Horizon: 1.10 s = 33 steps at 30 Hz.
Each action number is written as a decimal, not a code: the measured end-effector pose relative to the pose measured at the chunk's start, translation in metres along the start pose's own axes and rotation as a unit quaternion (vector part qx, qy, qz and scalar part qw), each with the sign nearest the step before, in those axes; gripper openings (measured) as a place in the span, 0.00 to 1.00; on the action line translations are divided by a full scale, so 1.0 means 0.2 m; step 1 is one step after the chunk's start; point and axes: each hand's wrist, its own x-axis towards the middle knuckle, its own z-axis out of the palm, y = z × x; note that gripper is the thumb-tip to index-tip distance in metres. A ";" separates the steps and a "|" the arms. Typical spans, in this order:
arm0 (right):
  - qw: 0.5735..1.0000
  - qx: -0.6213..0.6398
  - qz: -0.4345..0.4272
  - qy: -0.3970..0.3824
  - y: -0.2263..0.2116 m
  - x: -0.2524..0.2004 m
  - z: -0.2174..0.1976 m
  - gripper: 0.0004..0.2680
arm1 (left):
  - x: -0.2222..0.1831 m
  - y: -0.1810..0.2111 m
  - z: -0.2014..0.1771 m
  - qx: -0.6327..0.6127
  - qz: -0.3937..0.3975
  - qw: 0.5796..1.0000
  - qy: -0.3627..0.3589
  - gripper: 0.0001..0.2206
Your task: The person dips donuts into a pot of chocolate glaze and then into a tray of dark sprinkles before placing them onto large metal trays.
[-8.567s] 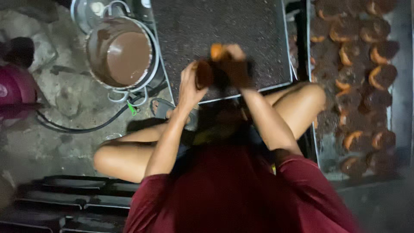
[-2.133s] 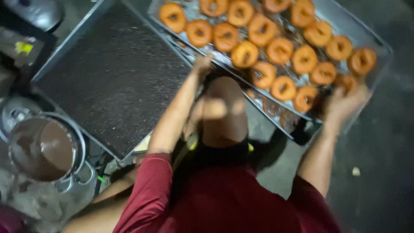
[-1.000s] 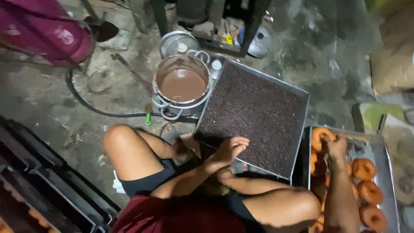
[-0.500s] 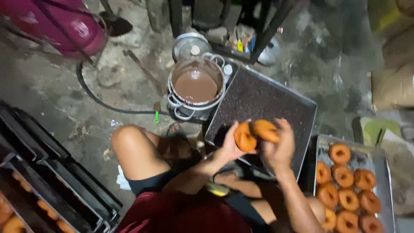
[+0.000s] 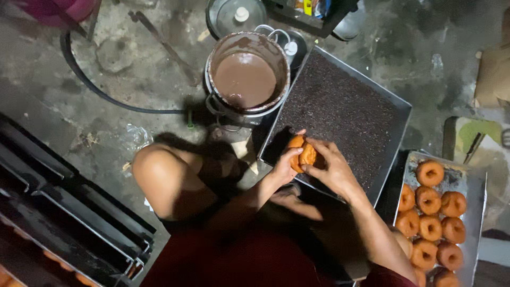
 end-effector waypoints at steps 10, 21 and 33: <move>0.949 -0.091 -0.294 0.065 -0.22 1.13 0.09 0.25 | 0.11 -0.17 -0.21 -0.067 -0.187 0.962 0.189 0.37; 0.846 -0.380 -0.372 -0.036 -0.08 1.81 0.78 0.17 | 0.07 -0.46 -0.51 0.105 -0.205 0.956 0.182 0.34; 0.727 0.596 -0.001 -0.340 0.17 1.59 0.48 0.22 | 0.08 -0.43 -0.58 0.258 -0.136 0.942 0.169 0.33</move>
